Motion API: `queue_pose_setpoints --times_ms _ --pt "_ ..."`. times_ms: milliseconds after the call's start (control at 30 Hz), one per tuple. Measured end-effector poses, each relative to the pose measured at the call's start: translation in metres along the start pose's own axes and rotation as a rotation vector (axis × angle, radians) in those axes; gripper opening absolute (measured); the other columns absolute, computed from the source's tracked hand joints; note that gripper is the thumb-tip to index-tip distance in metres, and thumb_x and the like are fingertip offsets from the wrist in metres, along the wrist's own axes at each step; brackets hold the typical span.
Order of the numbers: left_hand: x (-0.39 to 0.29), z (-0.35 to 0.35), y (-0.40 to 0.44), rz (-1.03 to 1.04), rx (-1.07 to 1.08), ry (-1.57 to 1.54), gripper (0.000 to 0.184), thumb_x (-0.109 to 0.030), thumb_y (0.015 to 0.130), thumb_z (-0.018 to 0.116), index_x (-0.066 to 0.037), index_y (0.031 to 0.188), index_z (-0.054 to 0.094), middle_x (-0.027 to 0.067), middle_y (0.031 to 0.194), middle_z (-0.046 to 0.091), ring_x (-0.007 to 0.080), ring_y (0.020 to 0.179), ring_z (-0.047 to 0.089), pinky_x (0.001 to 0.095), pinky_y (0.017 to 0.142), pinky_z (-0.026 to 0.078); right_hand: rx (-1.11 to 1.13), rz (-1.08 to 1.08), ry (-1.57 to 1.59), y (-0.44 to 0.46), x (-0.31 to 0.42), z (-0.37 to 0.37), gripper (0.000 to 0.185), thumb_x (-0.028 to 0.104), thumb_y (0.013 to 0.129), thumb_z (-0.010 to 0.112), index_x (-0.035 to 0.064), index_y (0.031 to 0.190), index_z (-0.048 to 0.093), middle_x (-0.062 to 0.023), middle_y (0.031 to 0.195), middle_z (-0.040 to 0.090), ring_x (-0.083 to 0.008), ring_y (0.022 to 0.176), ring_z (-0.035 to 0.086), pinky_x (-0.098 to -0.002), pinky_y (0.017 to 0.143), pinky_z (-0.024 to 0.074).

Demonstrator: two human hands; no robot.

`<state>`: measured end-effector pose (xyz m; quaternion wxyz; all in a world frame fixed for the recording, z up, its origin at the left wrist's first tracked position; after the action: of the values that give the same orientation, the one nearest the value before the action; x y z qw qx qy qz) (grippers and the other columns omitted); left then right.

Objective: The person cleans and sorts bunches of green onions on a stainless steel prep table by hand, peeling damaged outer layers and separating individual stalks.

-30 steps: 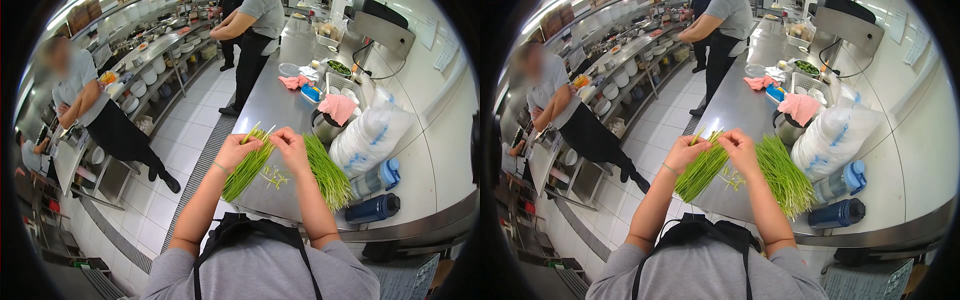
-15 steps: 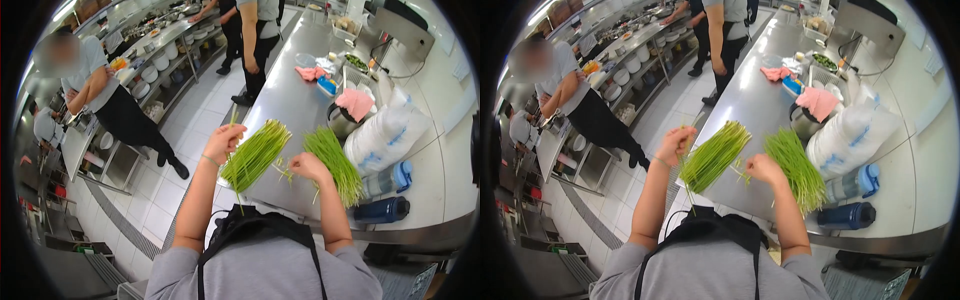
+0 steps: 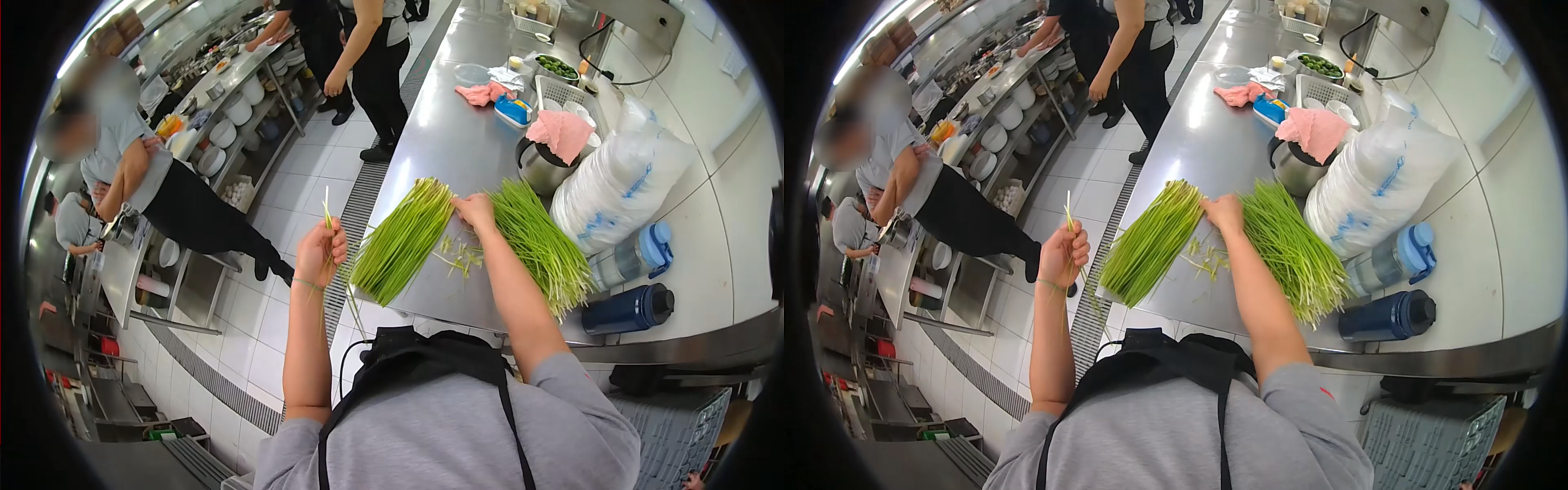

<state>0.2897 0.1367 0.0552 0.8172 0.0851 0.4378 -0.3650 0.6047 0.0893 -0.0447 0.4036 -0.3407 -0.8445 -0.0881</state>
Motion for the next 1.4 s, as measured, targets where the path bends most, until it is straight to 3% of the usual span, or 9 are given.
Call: queue_pose_setpoints --times_ms 133,233,600,833,1000,1100,1233,1333,1400 --pt "0.002 0.008 -0.001 0.031 -0.096 0.080 0.005 -0.008 0.079 0.040 -0.007 0.083 0.043 -0.0019 0.059 0.035 0.0063 0.046 0.031 0.0190 0.039 0.026 -0.034 -0.013 0.019 0.008 0.000 0.007 0.018 0.019 0.072 0.059 0.0016 0.066 0.060 -0.0047 0.057 0.059 -0.0121 0.041 0.049 -0.0265 0.039 0.0367" --pt "0.004 0.016 0.001 0.006 -0.093 0.235 0.006 -0.007 0.079 0.047 -0.006 0.086 0.048 -0.0057 0.055 0.034 0.0027 0.041 0.028 0.0173 0.037 0.021 0.211 0.222 0.639 -0.008 0.007 -0.003 0.008 0.013 0.072 0.058 0.0055 0.073 0.056 -0.0027 0.065 0.058 -0.0106 0.046 0.050 -0.0233 0.043 0.0389" --pt "0.023 0.055 0.024 -0.057 0.004 0.476 0.018 -0.019 0.084 0.053 -0.003 0.079 0.061 -0.0063 0.056 0.046 0.0008 0.044 0.034 0.0174 0.039 0.026 0.455 -0.095 1.202 -0.083 0.068 -0.064 0.008 0.013 0.080 0.057 0.0057 0.081 0.054 -0.0045 0.074 0.061 -0.0123 0.063 0.060 -0.0242 0.056 0.0486" --pt "0.020 0.080 0.023 -0.004 0.020 0.658 0.019 -0.022 0.085 0.052 -0.005 0.083 0.058 -0.0115 0.050 0.027 -0.0005 0.041 0.024 0.0183 0.037 0.018 0.464 -0.063 1.201 -0.087 0.039 -0.065 0.011 0.013 0.079 0.059 0.0042 0.084 0.054 -0.0063 0.074 0.061 -0.0132 0.063 0.061 -0.0252 0.057 0.0494" --pt "0.032 0.053 0.027 -0.087 -0.048 0.753 0.020 -0.022 0.086 0.049 -0.003 0.084 0.057 -0.0107 0.049 0.027 0.0004 0.040 0.023 0.0192 0.037 0.018 -0.423 -0.457 -0.445 -0.077 0.014 -0.049 0.021 0.020 0.072 0.063 0.0011 0.078 0.057 -0.0128 0.075 0.061 -0.0286 0.067 0.060 -0.0351 0.062 0.0481" --pt "0.038 0.057 0.026 -0.137 -0.030 0.763 0.020 -0.021 0.086 0.049 -0.003 0.084 0.057 -0.0108 0.050 0.027 0.0011 0.040 0.023 0.0197 0.037 0.020 -0.275 -0.436 -0.235 -0.055 0.025 -0.021 0.022 0.024 0.070 0.062 0.0025 0.071 0.060 -0.0140 0.077 0.060 -0.0326 0.074 0.057 -0.0377 0.065 0.0461" --pt "0.039 0.064 0.025 -0.001 -0.029 0.752 0.016 -0.016 0.082 0.055 -0.001 0.082 0.061 0.0004 0.069 0.057 0.0052 0.061 0.050 0.0200 0.055 0.041 -0.110 -0.257 0.061 -0.032 0.023 0.008 0.022 0.026 0.070 0.061 0.0034 0.071 0.062 -0.0144 0.076 0.060 -0.0322 0.072 0.056 -0.0384 0.064 0.0450" --pt "0.043 0.059 0.024 0.006 -0.054 0.782 0.015 -0.015 0.080 0.058 0.000 0.080 0.061 -0.0002 0.068 0.056 0.0057 0.060 0.049 0.0212 0.055 0.042 -0.217 -0.238 0.003 -0.018 0.016 0.018 0.022 0.025 0.070 0.063 0.0033 0.069 0.062 -0.0107 0.071 0.060 -0.0269 0.061 0.057 -0.0351 0.059 0.0451" --pt "0.037 0.062 0.023 0.003 -0.092 0.791 0.017 -0.016 0.078 0.061 0.001 0.079 0.061 0.0004 0.068 0.057 0.0063 0.061 0.050 0.0218 0.056 0.042 0.013 -0.048 0.549 -0.017 0.013 0.017 0.018 0.020 0.072 0.065 0.0023 0.073 0.064 -0.0021 0.058 0.056 -0.0122 0.050 0.048 -0.0259 0.046 0.0376"
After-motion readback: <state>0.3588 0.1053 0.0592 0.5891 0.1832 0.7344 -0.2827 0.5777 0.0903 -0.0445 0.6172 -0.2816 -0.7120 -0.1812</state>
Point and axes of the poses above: each hand's wrist, its own y-axis towards the middle knuckle, its own z-axis out of the palm, x = y × z, the point moved 3 cm from there along y, towards the middle knuckle
